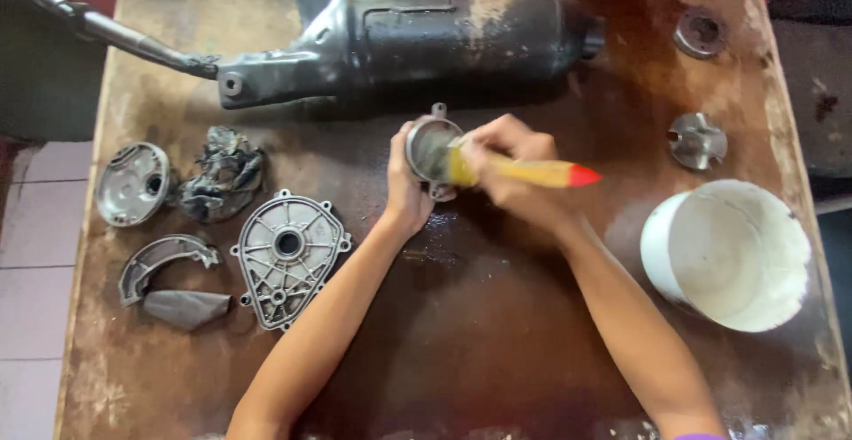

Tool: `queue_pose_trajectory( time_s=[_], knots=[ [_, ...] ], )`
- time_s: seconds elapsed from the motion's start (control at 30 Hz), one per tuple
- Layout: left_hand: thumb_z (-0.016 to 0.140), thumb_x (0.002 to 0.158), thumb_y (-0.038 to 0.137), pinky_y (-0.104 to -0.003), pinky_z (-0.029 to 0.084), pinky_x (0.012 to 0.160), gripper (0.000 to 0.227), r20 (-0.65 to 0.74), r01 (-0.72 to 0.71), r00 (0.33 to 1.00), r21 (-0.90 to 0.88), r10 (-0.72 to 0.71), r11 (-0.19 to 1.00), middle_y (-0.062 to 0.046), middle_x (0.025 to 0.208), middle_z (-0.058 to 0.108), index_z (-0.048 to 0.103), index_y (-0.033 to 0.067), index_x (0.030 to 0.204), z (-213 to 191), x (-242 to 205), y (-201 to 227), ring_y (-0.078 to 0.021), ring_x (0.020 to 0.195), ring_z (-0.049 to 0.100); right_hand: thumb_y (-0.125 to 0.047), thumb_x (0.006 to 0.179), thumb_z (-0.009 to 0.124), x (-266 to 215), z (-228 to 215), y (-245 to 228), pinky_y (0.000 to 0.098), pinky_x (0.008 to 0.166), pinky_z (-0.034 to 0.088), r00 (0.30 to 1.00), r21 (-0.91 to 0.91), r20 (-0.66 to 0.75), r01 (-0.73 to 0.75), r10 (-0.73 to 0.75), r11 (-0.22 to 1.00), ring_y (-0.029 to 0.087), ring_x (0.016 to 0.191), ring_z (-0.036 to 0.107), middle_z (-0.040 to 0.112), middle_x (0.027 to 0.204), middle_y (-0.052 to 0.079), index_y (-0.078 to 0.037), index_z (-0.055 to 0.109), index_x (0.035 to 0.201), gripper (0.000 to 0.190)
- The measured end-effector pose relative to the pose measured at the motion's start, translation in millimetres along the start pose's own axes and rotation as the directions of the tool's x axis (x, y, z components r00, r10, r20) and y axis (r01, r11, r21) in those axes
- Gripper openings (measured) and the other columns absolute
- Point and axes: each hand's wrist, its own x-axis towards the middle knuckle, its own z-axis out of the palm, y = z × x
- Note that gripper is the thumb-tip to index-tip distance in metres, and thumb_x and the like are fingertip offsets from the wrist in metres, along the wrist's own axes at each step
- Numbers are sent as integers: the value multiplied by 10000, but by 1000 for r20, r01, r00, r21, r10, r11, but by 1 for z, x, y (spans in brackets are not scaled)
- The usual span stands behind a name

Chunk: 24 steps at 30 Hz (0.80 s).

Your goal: The person scrubs a small, circular metal part with a yellow-handled brush, repeatedly dipping the brush into a white container of liquid. They rotate the part in their hands to clean different surfaces while other disassembled mechanical components lie on the table.

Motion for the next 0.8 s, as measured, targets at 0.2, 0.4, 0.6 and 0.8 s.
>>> queue_pose_trajectory(
  time_s=[0.2,0.4,0.6,0.8],
  knots=[
    [396,1020,457,-248,618,768,445,133,-84,989,113,69,990,-45,1108,660,538,120,1275,-11,13,-12,-109,910,712,-122,990,668,-5,-6,4,268,769,568,982,-69,184,48,-35,996,93,861,692,740,913,72,4,675,1045,138],
    [385,1071,488,-257,421,402,438,248,-174,963,268,107,948,-51,1022,649,549,158,1307,-17,15,-22,-114,655,597,-134,1018,654,-5,-8,22,275,766,541,997,59,52,-67,64,996,89,852,624,687,960,57,-4,671,1035,133],
    [371,1075,483,-245,419,385,445,279,-174,955,252,101,952,-53,961,650,555,143,1296,-17,14,-23,-113,630,607,-169,1055,619,-11,4,18,256,762,572,976,160,-215,15,20,987,72,852,652,702,974,45,-18,606,1046,153],
    [346,1071,477,-263,442,397,455,292,-184,950,245,108,952,-55,968,675,544,136,1299,-15,9,-17,-113,621,610,-131,1049,599,-18,-4,51,253,747,505,962,181,-273,60,-8,982,78,816,592,672,939,53,-5,599,1035,127]
  ],
)
